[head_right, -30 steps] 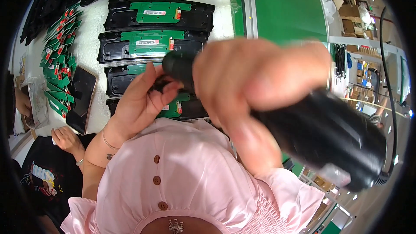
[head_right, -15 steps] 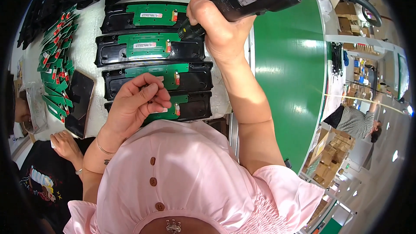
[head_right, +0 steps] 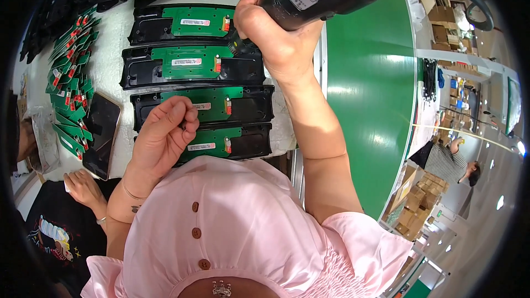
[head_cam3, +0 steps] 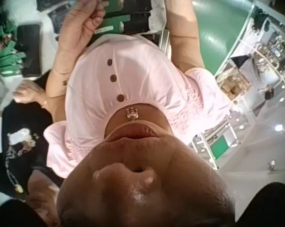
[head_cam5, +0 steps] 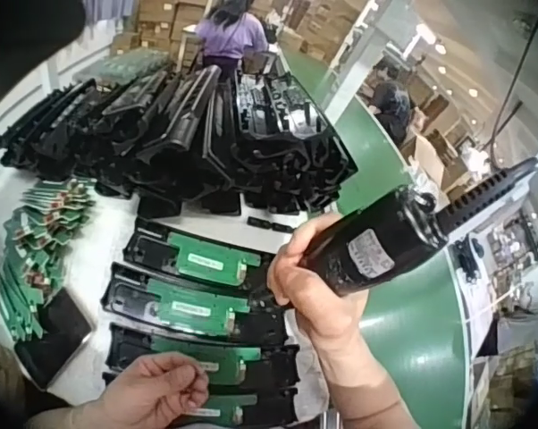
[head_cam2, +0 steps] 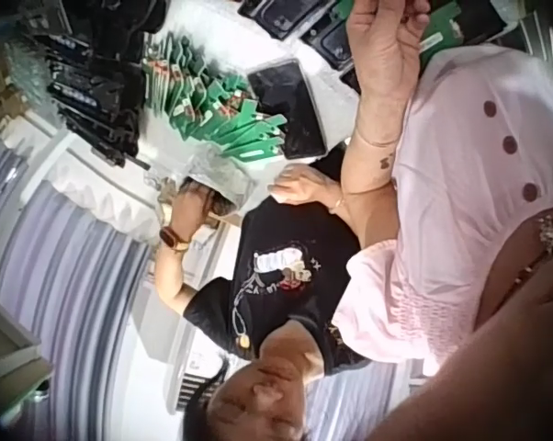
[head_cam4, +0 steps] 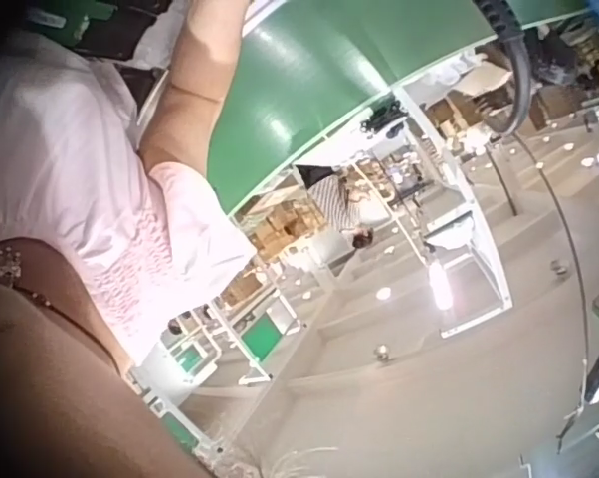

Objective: Assembling electronic components by placing green circuit boards into black plastic housings and securing them with an electric screwdriver.

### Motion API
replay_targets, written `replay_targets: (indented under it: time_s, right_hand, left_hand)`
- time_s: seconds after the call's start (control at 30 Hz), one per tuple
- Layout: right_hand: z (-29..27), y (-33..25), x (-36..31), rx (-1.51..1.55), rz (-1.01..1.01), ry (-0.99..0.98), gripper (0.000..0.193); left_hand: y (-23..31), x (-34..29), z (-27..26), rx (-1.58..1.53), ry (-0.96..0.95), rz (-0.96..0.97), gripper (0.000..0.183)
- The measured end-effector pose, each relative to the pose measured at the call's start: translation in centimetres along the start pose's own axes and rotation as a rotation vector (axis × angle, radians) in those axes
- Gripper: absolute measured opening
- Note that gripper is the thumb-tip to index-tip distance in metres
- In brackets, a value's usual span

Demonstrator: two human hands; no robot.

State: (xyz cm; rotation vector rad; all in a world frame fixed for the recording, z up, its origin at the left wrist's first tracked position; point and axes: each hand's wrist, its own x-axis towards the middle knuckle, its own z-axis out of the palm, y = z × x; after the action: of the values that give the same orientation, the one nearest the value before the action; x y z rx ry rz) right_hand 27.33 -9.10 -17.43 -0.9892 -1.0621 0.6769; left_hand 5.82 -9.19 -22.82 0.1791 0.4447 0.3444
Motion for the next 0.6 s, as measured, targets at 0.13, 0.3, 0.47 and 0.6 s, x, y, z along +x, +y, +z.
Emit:
replay_targets:
  time_s: [0.13,0.3,0.47,0.6]
  right_hand:
    - [-0.1,0.3,0.2,0.017,0.019,-0.059,0.017]
    - [1.4,-1.0,0.2,0.011,0.203,0.09,0.021]
    - [0.7,-0.8,-0.2,0.096,-0.029,-0.006,0.023]
    - [0.7,-7.0,-1.5,0.244,-0.144,-0.413,0.04]
  left_hand:
    - [0.2,0.0,0.1,0.016,0.017,0.019,0.016]
    - [-0.1,0.0,0.3,0.015,0.117,0.055,0.017]
    - [-0.6,0.4,0.0,-0.048,0.113,0.073,0.017]
    - [-0.8,0.6,0.6,-0.093,0.106,0.074,0.017]
